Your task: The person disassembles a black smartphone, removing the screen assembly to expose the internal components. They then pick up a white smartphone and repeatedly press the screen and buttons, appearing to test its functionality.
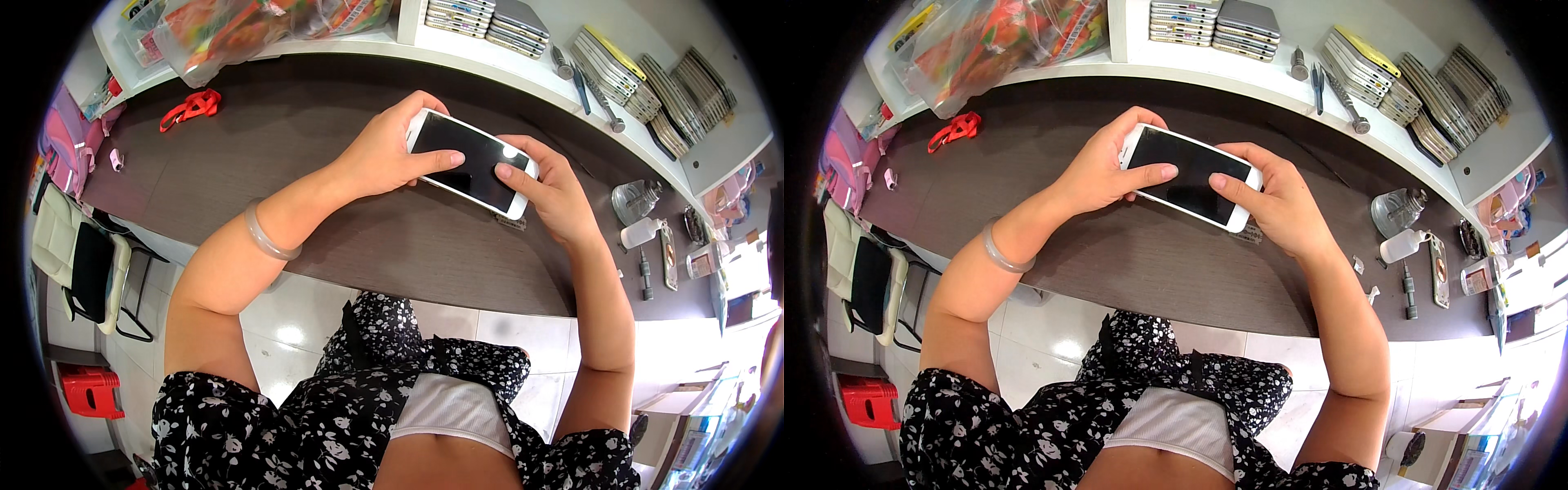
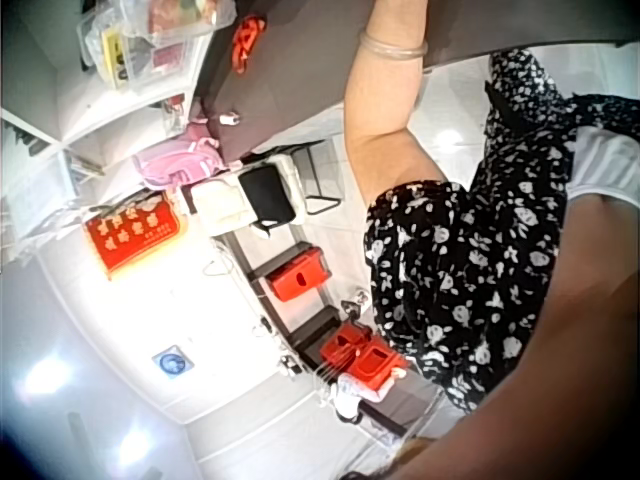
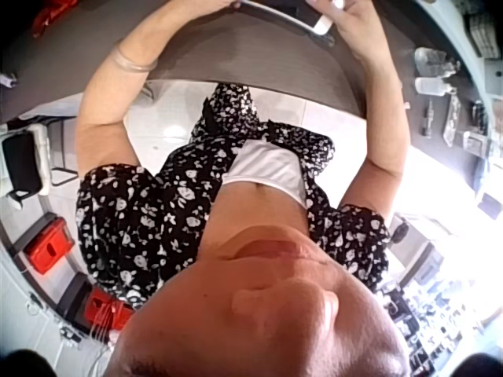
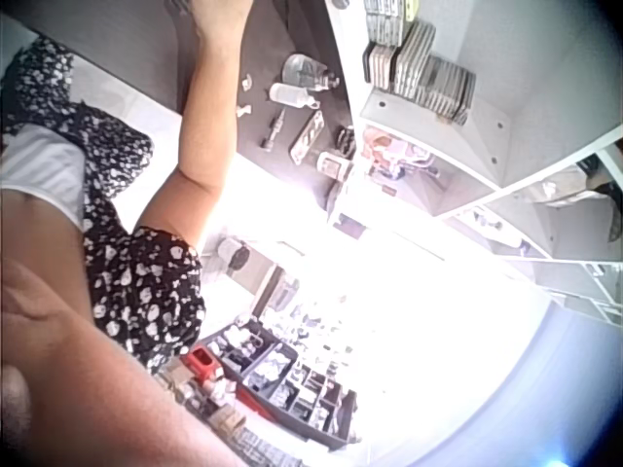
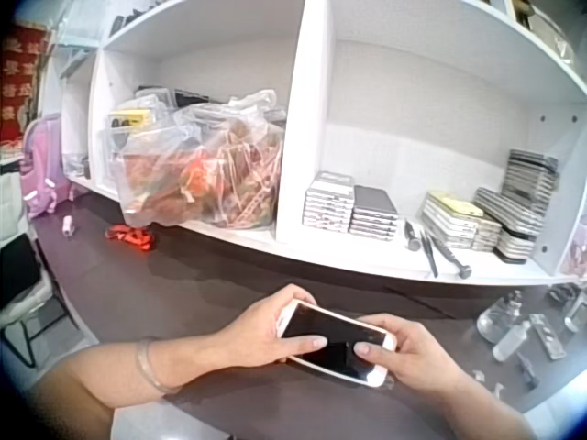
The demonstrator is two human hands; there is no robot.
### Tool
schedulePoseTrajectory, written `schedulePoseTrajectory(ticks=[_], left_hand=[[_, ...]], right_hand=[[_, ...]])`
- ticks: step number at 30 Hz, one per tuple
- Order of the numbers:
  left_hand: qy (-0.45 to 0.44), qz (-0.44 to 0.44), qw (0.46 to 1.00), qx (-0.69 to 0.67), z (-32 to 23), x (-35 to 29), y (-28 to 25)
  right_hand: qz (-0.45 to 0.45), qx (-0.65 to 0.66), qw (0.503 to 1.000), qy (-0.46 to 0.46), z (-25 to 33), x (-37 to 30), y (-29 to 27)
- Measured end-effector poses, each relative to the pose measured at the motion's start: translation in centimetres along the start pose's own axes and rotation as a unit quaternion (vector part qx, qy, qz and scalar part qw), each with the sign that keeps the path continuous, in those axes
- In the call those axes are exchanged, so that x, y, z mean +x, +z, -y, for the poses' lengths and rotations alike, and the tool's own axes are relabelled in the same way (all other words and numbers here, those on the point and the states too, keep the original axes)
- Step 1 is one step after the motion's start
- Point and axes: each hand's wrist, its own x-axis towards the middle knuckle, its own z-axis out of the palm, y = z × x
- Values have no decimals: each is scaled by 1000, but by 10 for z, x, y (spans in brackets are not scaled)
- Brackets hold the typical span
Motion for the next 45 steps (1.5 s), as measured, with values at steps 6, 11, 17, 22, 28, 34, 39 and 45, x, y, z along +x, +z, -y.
schedulePoseTrajectory(ticks=[6, 11, 17, 22, 28, 34, 39, 45], left_hand=[[0, 0, 1000, -3, 1, 0, 0], [1, 0, 1000, -3, 1, 0, 0], [6, -2, 1000, -4, 3, 0, 1], [-31, -6, 999, -13, -2, 0, 2], [-81, -12, 994, -66, -3, -1, 0], [-20, 18, 1000, -16, -2, 1, -3], [99, 88, 991, 1, -2, -2, -2], [87, 80, 988, 103, 1, -1, 2]], right_hand=[[-2, 0, 1000, 4, 1, -1, 1], [1, -2, 1000, 3, 2, -1, 1], [-5, -9, 1000, 1, 0, 0, 0], [-7, 18, 1000, 9, 0, 0, 0], [-7, 38, 999, 25, 2, 0, 0], [-16, -3, 1000, -13, 4, -1, 2], [-40, 3, 999, 1, 1, 3, -4], [-38, 6, 999, 10, -4, 5, -6]])
